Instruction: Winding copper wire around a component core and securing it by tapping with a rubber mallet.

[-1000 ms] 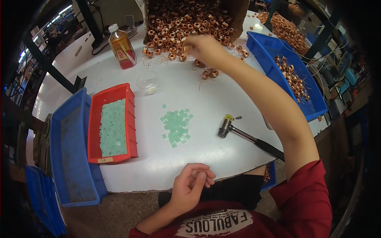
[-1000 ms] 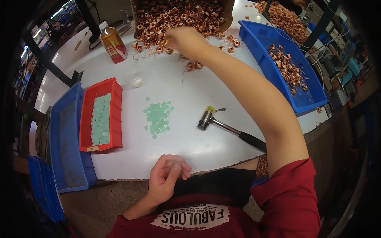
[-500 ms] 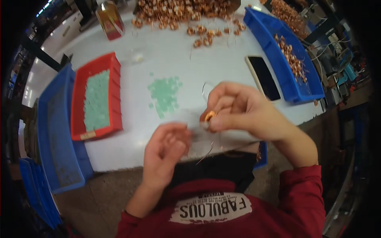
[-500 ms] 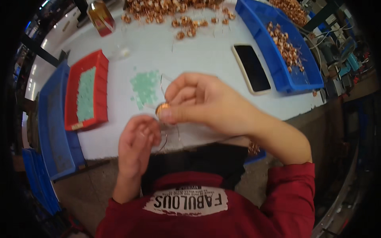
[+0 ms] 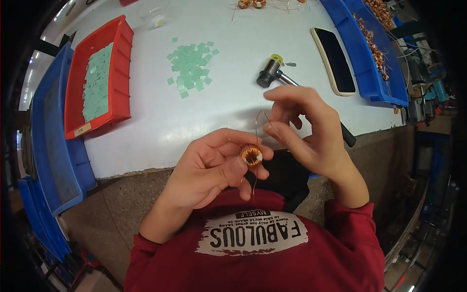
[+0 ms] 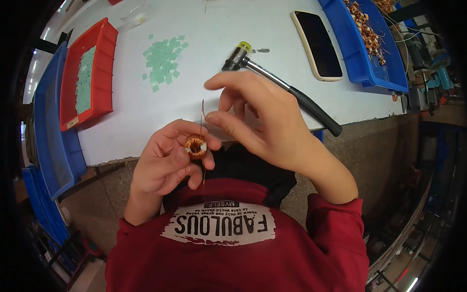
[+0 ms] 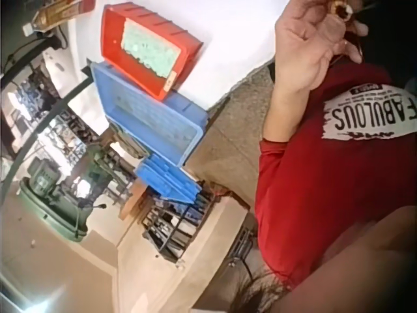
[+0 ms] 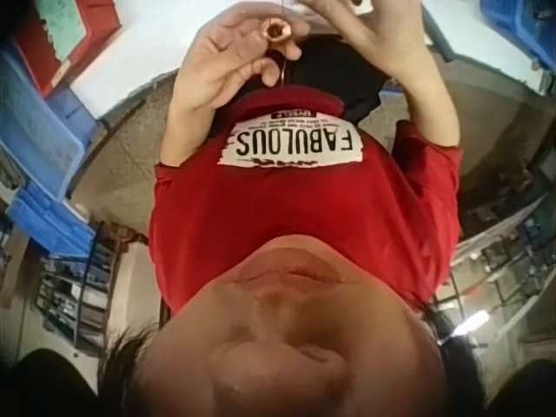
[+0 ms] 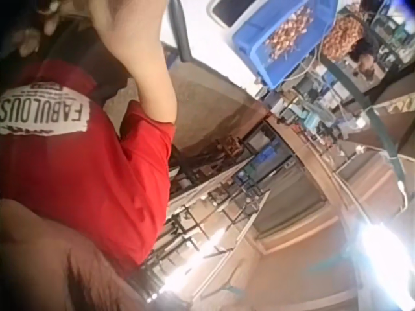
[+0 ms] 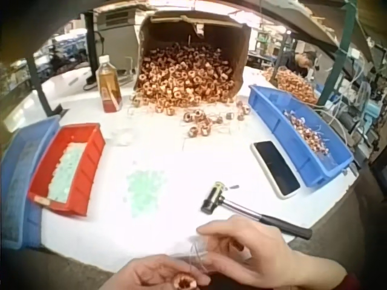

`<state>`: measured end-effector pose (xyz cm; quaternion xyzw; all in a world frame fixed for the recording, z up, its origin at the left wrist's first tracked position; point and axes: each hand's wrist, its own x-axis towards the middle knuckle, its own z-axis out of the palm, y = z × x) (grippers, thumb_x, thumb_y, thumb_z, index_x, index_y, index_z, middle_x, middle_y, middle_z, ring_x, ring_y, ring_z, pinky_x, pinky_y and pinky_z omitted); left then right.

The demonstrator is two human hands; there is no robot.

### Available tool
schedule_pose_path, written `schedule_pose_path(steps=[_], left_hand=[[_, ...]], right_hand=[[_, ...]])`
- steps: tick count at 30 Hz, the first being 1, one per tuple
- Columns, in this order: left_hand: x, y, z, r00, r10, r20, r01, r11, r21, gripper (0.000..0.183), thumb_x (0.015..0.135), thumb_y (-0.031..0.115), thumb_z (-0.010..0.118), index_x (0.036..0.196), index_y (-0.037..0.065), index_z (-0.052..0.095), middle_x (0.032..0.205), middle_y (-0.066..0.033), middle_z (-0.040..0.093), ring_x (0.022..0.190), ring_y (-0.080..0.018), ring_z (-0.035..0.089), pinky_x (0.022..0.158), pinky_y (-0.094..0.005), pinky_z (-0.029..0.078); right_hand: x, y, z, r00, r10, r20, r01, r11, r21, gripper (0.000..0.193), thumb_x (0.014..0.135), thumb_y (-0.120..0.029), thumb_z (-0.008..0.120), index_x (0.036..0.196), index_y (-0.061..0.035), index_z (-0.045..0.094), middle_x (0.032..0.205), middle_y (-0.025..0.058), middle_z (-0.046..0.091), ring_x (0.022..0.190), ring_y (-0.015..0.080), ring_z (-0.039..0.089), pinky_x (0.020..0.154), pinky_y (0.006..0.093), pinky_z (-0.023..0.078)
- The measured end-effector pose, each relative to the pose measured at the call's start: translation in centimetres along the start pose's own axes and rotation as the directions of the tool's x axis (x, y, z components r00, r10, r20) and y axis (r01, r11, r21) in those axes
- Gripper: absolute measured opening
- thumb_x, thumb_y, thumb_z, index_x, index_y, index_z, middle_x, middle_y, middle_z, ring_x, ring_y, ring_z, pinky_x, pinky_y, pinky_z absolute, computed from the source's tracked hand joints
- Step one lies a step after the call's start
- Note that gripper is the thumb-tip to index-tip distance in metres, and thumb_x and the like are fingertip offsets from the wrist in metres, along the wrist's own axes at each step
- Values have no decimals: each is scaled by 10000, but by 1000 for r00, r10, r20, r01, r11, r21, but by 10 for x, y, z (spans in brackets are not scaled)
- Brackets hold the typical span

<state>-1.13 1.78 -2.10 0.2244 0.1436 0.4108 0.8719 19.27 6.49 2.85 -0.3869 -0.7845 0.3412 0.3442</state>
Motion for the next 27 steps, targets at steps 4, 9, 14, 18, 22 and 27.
schedule_pose_path(steps=[4,9,14,18,22,27], left_hand=[[-3,-7,0,998,-62,3,62,995,-79,336,899,59,580,1202,-41,475,1131,-208,581,1004,-279,626,753,-347,575],[-2,-11,-3,997,-68,31,71,992,-103,321,888,33,584,1184,-42,484,1112,-217,590,993,-297,635,791,-350,570],[-5,-15,1,995,-93,-26,91,994,-64,342,851,46,636,1144,-52,491,1077,-256,586,940,-306,651,781,-311,571],[-10,-15,5,993,-41,-114,34,997,-66,374,822,76,684,1120,-63,507,1041,-253,598,892,-288,664,758,-291,572],[-11,-13,3,994,-30,-104,26,999,-42,367,811,50,683,1124,-60,527,1032,-236,615,903,-286,663,782,-312,566],[-10,-14,2,996,-71,-55,62,987,-147,344,802,-33,655,1131,-28,557,1076,-244,615,915,-307,663,821,-365,564]], right_hand=[[-2,12,6,941,-331,-68,305,918,-254,301,667,7,756,947,-31,652,791,71,607,622,126,580,499,227,429],[-5,17,10,921,-384,-64,345,882,-320,271,663,-23,774,913,-22,670,755,83,605,600,138,585,496,226,445],[-3,9,5,900,-430,-75,381,857,-347,171,693,-89,751,818,-50,642,710,33,561,564,175,550,472,299,427],[-26,-17,4,730,-682,-44,590,662,-461,44,730,-77,673,753,-43,656,670,24,567,549,152,527,463,266,400],[-34,-31,11,515,-857,22,760,444,-474,44,692,-136,655,707,-94,659,641,-6,556,551,102,488,458,244,364],[6,-25,-7,755,-643,128,606,611,-510,130,600,-213,687,686,-126,645,622,-1,546,533,134,485,469,271,355]])
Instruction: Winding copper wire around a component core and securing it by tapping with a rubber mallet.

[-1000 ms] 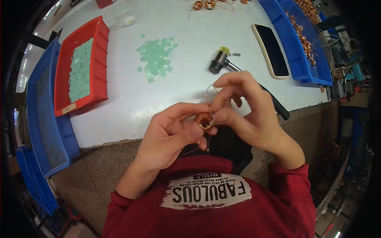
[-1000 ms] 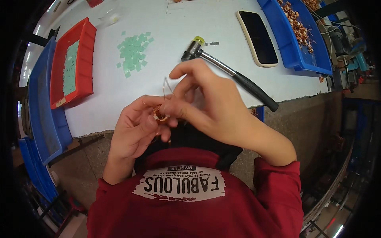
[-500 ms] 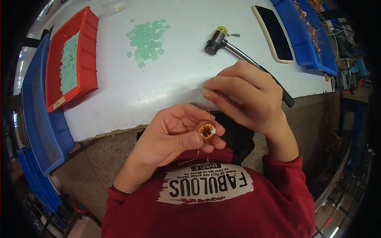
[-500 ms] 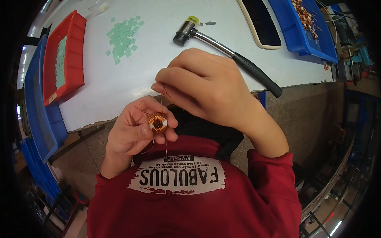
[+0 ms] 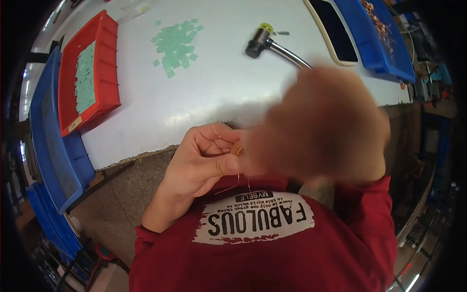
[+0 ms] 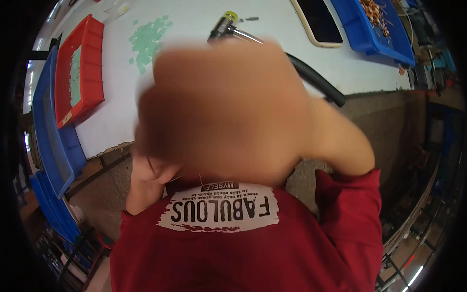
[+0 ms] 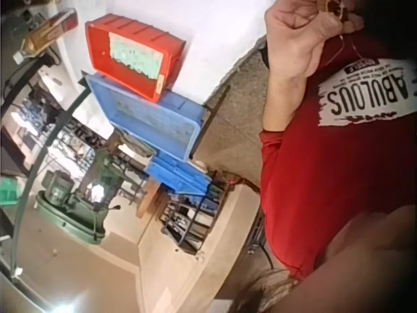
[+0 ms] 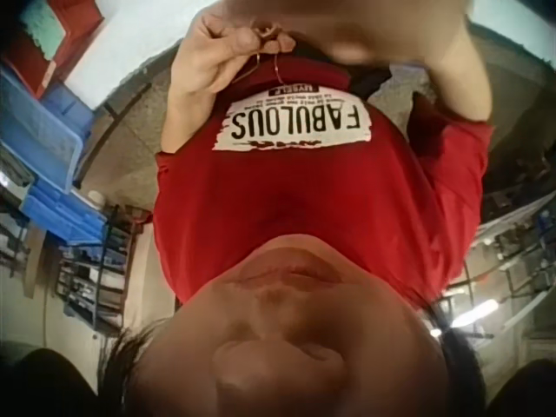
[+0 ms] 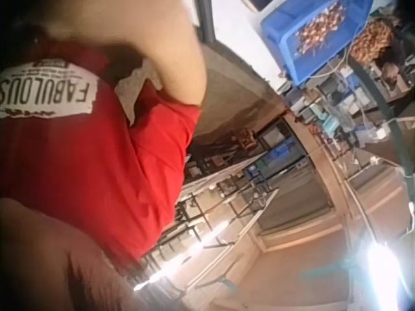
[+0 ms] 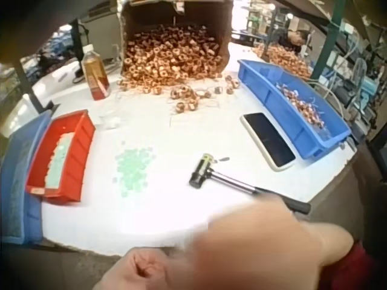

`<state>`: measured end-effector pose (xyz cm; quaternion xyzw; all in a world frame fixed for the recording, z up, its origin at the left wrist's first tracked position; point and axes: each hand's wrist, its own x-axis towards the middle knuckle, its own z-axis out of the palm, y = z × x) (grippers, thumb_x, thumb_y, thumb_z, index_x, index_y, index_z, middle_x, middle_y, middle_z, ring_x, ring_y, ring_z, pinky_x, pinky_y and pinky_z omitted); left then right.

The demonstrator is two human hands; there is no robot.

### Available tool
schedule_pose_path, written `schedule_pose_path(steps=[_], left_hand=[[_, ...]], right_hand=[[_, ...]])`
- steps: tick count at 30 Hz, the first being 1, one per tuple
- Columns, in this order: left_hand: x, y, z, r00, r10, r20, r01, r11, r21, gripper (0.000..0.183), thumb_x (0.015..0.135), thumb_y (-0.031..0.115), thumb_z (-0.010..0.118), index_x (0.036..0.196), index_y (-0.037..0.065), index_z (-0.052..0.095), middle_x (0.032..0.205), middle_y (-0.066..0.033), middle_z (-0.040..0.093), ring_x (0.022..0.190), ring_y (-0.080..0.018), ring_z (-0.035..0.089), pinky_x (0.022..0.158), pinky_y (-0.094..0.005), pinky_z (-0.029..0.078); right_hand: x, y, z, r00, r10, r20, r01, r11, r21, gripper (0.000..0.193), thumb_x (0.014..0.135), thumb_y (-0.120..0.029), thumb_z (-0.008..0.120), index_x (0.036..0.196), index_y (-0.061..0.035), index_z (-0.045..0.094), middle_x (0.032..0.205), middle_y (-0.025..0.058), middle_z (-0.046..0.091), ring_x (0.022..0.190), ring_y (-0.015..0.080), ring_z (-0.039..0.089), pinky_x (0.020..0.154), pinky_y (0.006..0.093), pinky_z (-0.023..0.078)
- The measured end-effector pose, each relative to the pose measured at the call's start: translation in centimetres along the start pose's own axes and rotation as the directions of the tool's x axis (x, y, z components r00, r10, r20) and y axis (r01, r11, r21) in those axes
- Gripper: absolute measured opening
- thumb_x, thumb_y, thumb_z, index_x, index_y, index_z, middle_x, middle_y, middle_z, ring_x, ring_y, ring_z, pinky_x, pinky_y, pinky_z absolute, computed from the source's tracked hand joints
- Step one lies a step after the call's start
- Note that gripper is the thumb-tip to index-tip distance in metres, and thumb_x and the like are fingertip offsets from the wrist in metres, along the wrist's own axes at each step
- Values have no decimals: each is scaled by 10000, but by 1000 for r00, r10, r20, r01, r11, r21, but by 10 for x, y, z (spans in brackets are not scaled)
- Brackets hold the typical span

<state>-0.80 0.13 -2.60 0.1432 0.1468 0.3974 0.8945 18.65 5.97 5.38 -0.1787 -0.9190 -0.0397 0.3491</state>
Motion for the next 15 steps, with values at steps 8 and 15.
schedule_pose_path(steps=[8,15], left_hand=[[0,-10,4,993,-119,-14,119,992,45,421,787,75,719,1096,-100,494,1024,-314,567,839,-341,660,714,-319,593],[-1,-11,5,988,-151,23,150,988,39,362,798,6,678,1142,-22,569,1053,-249,616,888,-289,668,778,-310,563]], right_hand=[[-20,20,46,678,457,576,-704,179,687,198,892,-159,618,770,-3,625,725,17,592,672,68,503,608,214,393],[-36,12,46,494,435,753,-798,-116,591,249,929,-223,577,794,-19,625,736,-19,588,668,20,463,592,194,368]])
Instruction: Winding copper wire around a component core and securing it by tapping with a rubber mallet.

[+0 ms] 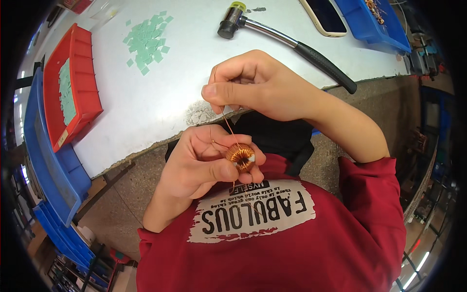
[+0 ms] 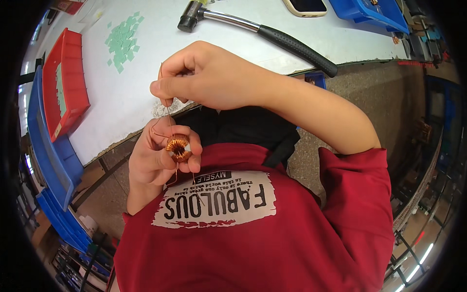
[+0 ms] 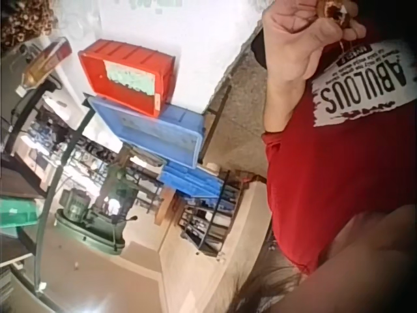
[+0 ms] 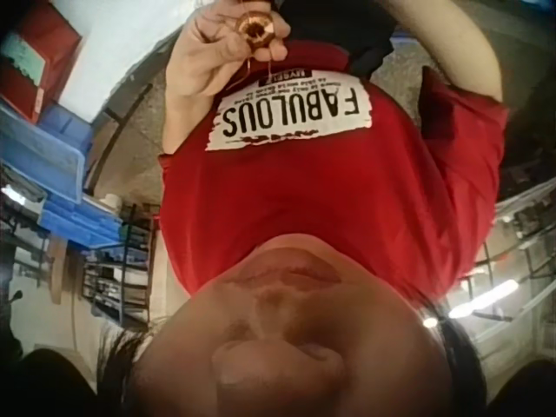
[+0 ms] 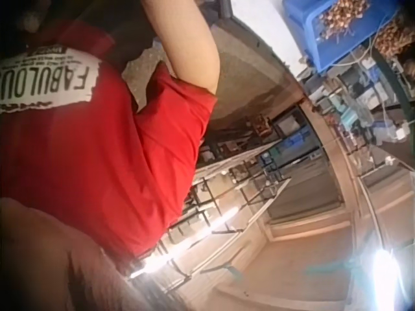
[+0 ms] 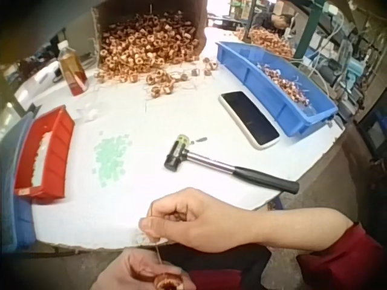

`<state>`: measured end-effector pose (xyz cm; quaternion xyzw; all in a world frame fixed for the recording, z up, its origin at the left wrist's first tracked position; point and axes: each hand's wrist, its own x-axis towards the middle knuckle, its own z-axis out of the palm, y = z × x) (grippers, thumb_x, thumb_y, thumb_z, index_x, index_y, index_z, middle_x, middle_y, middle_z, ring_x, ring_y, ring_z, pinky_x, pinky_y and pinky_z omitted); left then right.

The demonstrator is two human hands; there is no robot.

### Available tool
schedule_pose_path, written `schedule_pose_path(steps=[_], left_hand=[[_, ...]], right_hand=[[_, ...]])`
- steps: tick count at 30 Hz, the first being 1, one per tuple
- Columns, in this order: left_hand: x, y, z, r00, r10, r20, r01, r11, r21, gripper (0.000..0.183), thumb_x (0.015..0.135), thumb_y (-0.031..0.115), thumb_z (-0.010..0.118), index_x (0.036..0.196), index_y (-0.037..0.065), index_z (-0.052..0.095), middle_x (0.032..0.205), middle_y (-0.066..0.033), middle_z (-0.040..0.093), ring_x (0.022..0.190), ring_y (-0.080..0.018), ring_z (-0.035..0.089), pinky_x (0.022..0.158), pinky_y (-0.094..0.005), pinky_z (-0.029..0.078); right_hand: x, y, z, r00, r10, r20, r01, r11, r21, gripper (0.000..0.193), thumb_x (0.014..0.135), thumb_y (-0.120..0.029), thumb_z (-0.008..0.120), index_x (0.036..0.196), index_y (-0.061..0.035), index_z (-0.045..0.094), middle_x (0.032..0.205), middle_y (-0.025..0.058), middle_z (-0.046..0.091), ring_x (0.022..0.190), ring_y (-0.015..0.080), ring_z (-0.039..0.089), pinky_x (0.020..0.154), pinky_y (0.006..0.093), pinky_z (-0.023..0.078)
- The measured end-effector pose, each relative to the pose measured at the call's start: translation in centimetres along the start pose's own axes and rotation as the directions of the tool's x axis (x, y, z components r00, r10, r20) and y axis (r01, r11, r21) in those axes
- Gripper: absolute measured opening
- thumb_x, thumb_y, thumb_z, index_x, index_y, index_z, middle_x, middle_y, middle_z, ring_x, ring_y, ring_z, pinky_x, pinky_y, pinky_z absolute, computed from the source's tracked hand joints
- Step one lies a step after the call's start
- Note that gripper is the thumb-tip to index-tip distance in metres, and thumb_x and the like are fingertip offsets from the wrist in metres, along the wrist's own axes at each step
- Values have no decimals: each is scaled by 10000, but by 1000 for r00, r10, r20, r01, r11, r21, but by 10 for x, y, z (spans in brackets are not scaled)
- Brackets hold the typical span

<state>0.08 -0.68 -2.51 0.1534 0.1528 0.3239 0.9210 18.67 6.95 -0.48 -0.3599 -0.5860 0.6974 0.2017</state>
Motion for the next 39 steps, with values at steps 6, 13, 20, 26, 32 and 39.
schedule_pose_path(steps=[6,13,20,26,32,39], left_hand=[[-1,2,1,983,183,12,-182,982,-48,458,890,95,601,1290,-32,418,1187,-258,540,979,-279,635,840,-299,539],[-7,10,2,940,337,-48,-340,936,-85,434,942,161,522,1313,-24,395,1212,-197,531,1075,-259,588,922,-287,500],[-7,8,7,944,303,-128,-288,949,127,437,911,186,578,1270,-18,437,1182,-181,547,1052,-268,602,889,-312,524],[-4,0,5,912,376,-167,-344,919,191,433,909,173,584,1267,-26,444,1185,-188,564,1069,-276,598,906,-337,511],[-10,-1,6,934,307,-182,-285,948,138,445,896,195,605,1258,-12,448,1149,-183,566,1059,-294,604,879,-334,527],[-9,-1,11,936,291,-200,-264,953,150,442,874,195,637,1228,-2,459,1095,-168,565,1028,-303,624,849,-352,553]], right_hand=[[-26,-6,5,844,-424,-327,245,848,-470,128,899,-124,580,954,-17,624,741,-48,539,637,0,423,547,204,346],[-56,-4,41,609,-793,0,499,383,-777,445,613,-291,827,939,-29,674,736,17,502,549,117,458,463,221,361],[-61,3,56,486,-874,11,466,249,-849,224,640,-123,795,781,-2,670,673,2,489,528,92,447,407,211,335],[-54,12,62,363,-915,173,552,61,-832,150,663,-87,782,714,-17,660,648,-23,448,527,59,414,438,202,323],[-63,35,52,345,-935,85,569,137,-811,133,694,-104,776,792,-51,706,709,-34,460,547,61,409,509,194,373],[-65,46,51,353,-909,222,526,-3,-850,114,758,-127,737,833,-52,696,770,-11,473,629,80,437,525,206,414]])
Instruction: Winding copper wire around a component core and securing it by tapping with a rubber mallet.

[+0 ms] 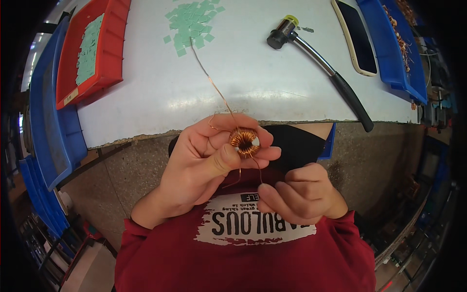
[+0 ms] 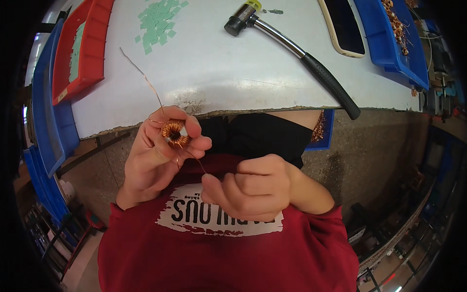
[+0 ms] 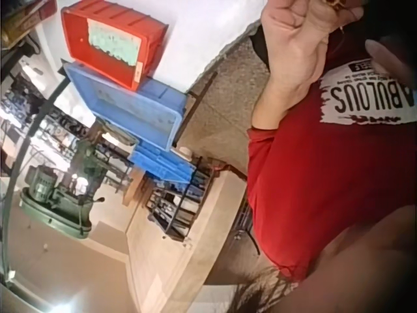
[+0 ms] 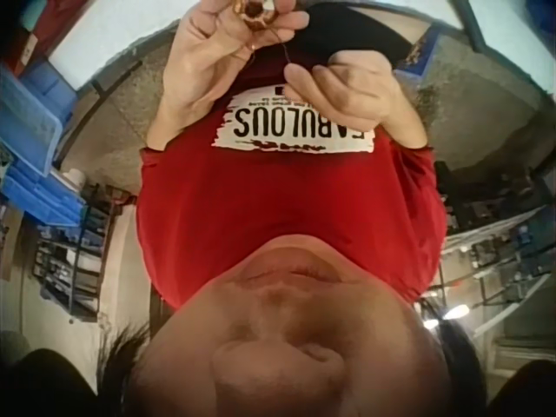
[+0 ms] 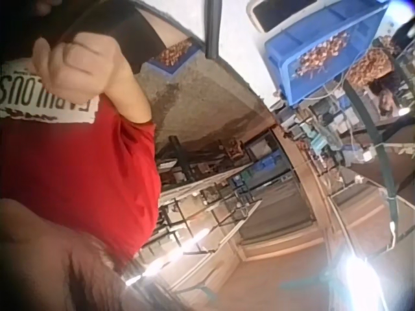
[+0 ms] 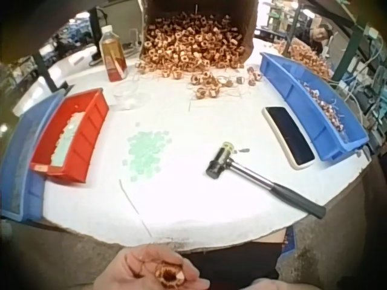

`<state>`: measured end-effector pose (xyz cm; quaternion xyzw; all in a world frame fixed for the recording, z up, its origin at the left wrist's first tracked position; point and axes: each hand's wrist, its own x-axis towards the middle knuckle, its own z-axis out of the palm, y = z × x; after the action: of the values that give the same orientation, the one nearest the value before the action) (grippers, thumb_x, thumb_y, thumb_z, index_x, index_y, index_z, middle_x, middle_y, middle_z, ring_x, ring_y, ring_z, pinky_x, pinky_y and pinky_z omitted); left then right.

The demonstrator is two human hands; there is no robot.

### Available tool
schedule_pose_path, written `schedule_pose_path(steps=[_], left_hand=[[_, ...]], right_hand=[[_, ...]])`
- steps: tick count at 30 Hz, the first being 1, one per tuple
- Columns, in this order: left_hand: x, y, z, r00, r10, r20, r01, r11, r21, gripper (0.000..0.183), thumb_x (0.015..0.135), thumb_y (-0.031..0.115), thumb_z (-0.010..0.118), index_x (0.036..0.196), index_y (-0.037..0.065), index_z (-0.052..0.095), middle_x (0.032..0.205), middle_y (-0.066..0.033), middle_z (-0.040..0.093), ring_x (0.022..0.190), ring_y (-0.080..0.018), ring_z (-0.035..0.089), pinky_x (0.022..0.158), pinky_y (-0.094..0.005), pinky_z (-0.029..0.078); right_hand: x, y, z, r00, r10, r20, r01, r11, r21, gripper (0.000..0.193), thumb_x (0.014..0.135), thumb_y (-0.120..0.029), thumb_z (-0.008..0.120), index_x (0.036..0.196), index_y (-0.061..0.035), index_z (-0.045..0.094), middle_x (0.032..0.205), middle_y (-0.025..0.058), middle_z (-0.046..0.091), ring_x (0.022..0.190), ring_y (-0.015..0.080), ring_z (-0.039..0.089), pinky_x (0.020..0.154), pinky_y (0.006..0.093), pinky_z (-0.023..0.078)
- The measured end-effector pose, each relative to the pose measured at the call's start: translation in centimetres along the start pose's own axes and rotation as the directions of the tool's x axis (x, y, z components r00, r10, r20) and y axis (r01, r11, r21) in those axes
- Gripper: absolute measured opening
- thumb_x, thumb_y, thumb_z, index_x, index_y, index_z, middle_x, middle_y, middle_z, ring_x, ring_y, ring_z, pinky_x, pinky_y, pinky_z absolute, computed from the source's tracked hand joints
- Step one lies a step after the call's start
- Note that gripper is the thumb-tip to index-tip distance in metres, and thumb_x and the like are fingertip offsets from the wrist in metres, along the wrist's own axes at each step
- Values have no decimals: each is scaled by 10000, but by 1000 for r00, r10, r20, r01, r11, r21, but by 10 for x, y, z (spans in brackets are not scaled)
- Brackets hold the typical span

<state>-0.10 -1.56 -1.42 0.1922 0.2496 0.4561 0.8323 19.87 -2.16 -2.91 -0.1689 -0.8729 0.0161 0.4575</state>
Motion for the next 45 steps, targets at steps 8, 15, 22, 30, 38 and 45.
schedule_pose_path(steps=[8,15,22,30,38,45], left_hand=[[4,13,2,999,20,44,-28,985,171,338,932,61,519,1231,-16,382,1122,-238,577,1032,-284,612,891,-360,512],[1,4,19,970,232,-71,-197,926,323,330,865,-62,574,977,45,283,1021,-233,588,953,-237,628,845,-312,516],[-1,-2,17,965,256,-50,-155,718,679,424,804,-99,628,890,61,244,931,-179,557,955,-222,626,837,-305,518],[0,-1,14,966,249,-67,-185,852,490,437,803,-140,597,865,80,226,971,-273,609,943,-263,624,850,-355,522],[1,-2,13,980,197,-42,-108,693,712,426,791,-56,663,829,60,255,875,-192,647,903,-178,650,795,-254,482],[5,4,11,982,184,-29,-83,572,816,419,805,8,677,821,70,263,869,-162,680,926,-172,653,789,-264,471]], right_hand=[[-2,13,-1,998,-4,55,3,1000,23,178,842,-220,628,860,-59,700,706,2,482,576,101,423,488,228,337],[57,48,-15,163,696,699,-804,-318,503,389,958,-292,466,859,31,660,654,3,510,539,65,422,463,211,300],[88,73,-2,174,331,927,-933,-244,262,224,898,-158,593,790,24,664,710,33,618,567,43,485,450,182,287],[69,72,-5,158,608,778,-798,-386,464,143,855,-149,648,780,-29,670,713,-3,625,533,26,409,482,189,316],[80,67,-22,452,631,630,-891,282,357,131,818,-107,674,742,-3,653,629,-31,564,587,23,447,519,204,344],[98,72,-28,438,532,724,-881,416,227,99,798,-40,692,713,4,666,641,-9,513,604,35,488,511,219,340]])
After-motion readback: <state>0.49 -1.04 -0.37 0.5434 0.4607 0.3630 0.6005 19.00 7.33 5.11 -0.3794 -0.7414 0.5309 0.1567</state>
